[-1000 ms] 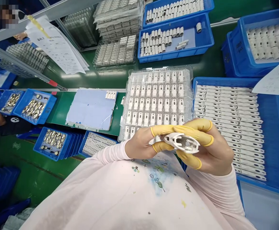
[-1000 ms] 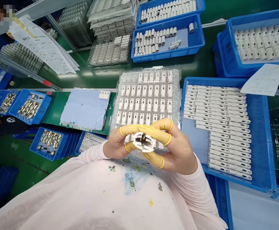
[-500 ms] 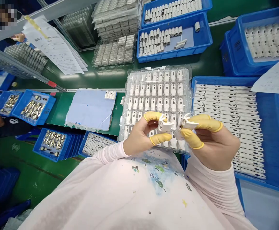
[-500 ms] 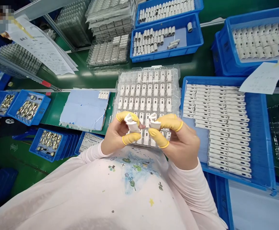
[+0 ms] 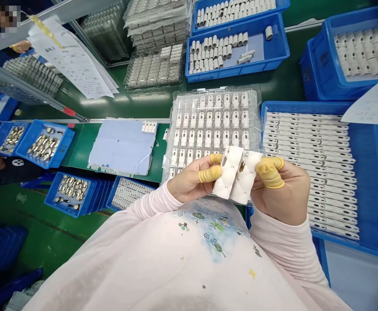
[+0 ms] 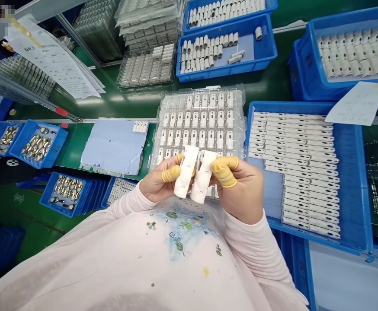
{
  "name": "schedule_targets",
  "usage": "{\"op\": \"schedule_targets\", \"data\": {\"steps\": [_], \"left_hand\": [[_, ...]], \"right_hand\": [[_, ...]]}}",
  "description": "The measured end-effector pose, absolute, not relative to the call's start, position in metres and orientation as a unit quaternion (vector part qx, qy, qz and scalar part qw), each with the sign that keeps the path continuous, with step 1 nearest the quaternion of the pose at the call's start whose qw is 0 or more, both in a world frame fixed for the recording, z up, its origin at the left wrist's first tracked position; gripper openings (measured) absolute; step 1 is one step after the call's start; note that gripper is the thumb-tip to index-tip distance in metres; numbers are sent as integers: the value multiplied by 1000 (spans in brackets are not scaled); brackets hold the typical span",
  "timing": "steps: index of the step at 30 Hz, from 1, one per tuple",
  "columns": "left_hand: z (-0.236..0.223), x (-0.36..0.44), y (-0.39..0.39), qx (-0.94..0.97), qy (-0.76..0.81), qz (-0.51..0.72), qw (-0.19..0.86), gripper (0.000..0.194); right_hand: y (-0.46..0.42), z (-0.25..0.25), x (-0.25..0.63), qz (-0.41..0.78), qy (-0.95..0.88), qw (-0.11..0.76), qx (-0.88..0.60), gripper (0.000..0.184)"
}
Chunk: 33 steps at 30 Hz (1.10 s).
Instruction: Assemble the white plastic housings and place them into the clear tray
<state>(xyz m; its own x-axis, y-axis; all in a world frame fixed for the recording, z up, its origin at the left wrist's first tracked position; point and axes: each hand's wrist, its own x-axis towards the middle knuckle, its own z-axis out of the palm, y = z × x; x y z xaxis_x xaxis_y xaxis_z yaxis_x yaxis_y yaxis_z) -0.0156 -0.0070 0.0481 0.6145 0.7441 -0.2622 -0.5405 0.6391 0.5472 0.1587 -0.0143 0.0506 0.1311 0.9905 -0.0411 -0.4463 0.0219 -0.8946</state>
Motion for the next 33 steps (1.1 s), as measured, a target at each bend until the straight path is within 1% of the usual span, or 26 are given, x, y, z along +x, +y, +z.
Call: {"op": "schedule_targets", "data": {"steps": [4,9,13,16,18,20,23,26,33], "left_hand": [[47,-15,-7,199,251,374,870,52],[47,-14,-9,207,271,381,860,53],[47,-16,-11,233,288,404,836,52],[48,-15,-12,262,292,424,816,49],[49,-14,-13,281,305,432,801,50],[51,-12,-14,297,321,436,786,52],[53,-10,-13,316,338,435,772,56],[54,-10,-13,321,346,427,771,59],[54,-13,-15,294,329,431,787,49]], "right_hand": [[-16,48,158,606,-316,621,-383,33],[-17,49,157,627,-311,613,-366,39],[-17,50,156,662,-317,594,-329,36],[-15,48,154,686,-338,576,-288,45],[-14,48,152,692,-321,571,-302,49],[-12,49,150,694,-300,571,-320,49],[-12,49,148,699,-304,573,-300,47],[-14,48,148,716,-305,558,-289,46],[-16,48,149,731,-276,535,-323,41]]}}
